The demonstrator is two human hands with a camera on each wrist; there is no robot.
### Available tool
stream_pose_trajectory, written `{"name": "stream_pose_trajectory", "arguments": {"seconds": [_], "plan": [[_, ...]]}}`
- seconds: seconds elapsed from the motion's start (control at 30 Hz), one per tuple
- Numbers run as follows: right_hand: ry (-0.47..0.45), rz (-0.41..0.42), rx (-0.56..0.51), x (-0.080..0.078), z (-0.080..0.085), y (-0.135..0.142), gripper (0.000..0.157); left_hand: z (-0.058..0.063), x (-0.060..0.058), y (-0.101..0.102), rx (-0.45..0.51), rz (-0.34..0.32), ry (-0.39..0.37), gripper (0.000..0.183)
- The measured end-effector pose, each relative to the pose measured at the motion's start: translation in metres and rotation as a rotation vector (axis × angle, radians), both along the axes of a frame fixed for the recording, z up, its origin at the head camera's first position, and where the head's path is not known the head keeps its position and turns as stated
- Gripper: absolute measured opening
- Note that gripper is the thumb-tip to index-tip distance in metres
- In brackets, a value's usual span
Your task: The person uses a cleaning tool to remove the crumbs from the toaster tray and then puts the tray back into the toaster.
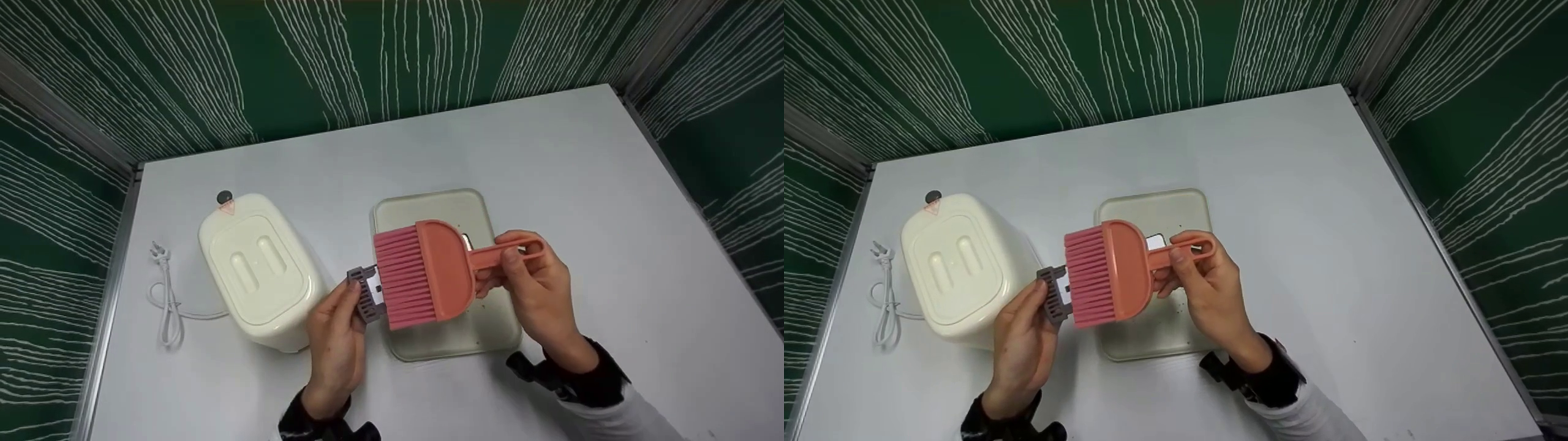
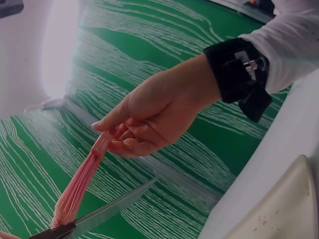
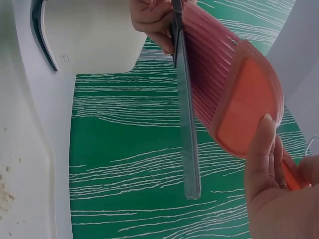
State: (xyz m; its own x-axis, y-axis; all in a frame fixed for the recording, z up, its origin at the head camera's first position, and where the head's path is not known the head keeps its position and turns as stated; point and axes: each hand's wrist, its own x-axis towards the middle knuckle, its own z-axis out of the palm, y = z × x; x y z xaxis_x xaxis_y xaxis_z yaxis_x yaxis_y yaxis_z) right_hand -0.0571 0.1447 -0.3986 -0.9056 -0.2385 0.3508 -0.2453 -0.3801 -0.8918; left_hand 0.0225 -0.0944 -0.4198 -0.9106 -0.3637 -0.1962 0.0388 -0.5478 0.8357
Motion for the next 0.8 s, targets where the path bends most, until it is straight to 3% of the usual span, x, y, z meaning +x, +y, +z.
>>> {"name": "stream_pose_trajectory", "arguments": {"seconds": [0.37, 0.8], "plan": [[0.148, 0.002, 0.089, -0.004, -0.002, 0.006, 0.034, -0.002, 0.000, 0.000, -0.004, -0.014, 0.007, 0.033], [0.189, -0.059, 0.070, -0.008, 0.004, 0.012, 0.034, 0.000, 0.000, -0.003, 0.010, 0.022, -0.014, 0.031]]}}
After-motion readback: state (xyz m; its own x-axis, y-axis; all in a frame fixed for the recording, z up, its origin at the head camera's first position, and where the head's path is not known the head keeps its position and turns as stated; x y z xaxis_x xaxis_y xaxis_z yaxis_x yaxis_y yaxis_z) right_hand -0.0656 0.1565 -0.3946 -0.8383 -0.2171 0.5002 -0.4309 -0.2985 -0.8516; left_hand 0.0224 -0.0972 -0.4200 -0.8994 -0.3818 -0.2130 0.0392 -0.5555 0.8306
